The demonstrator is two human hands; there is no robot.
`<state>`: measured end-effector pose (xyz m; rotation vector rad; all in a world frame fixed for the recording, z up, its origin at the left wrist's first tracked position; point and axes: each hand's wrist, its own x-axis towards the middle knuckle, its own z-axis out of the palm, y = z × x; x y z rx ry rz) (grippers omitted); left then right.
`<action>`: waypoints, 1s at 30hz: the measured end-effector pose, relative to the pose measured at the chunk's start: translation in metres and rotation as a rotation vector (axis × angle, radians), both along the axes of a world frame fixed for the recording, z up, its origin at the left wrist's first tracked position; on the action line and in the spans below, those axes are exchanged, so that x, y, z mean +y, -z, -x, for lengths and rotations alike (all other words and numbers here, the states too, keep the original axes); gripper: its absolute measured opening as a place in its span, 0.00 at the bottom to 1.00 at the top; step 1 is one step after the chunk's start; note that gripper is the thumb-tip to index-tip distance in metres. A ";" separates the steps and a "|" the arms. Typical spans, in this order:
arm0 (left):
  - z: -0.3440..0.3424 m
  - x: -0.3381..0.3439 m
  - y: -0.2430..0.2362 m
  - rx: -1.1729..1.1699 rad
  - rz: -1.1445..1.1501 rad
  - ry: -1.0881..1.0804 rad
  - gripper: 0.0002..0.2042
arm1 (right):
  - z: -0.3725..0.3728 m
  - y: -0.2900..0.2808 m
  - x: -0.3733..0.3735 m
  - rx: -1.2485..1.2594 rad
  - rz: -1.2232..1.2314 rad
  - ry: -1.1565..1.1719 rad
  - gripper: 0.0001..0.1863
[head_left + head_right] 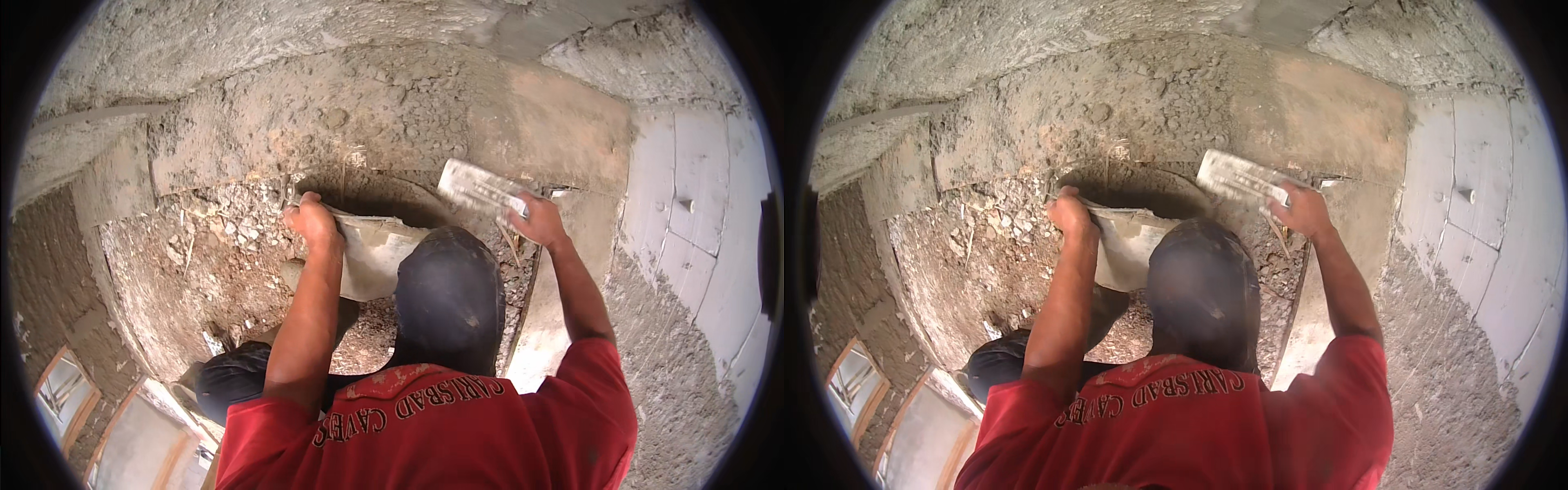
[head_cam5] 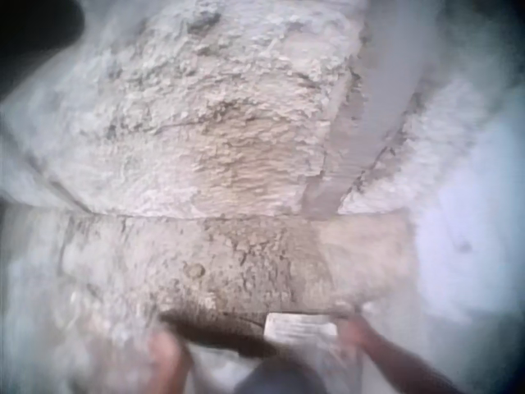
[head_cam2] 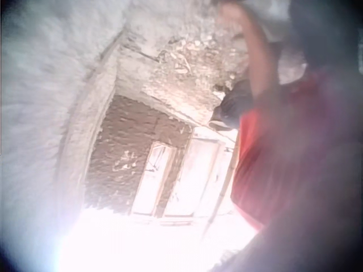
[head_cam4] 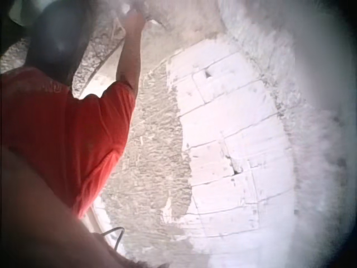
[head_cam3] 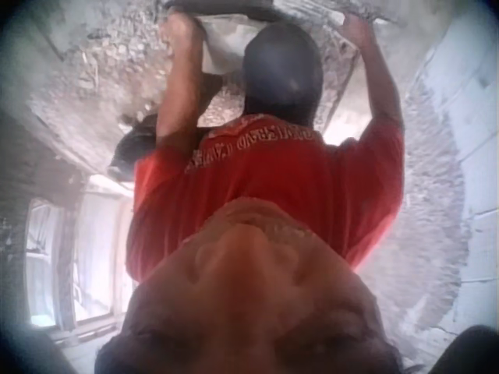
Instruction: The person applies mortar to the base of a concrete wall using a trowel and scoops more mortar from a plastic bucket while kneeling on the floor.
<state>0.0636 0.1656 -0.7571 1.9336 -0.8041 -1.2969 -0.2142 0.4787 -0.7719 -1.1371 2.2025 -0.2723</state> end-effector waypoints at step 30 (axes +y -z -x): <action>-0.047 -0.060 0.001 0.160 -0.132 -0.088 0.19 | 0.024 0.114 -0.140 0.409 0.184 0.692 0.26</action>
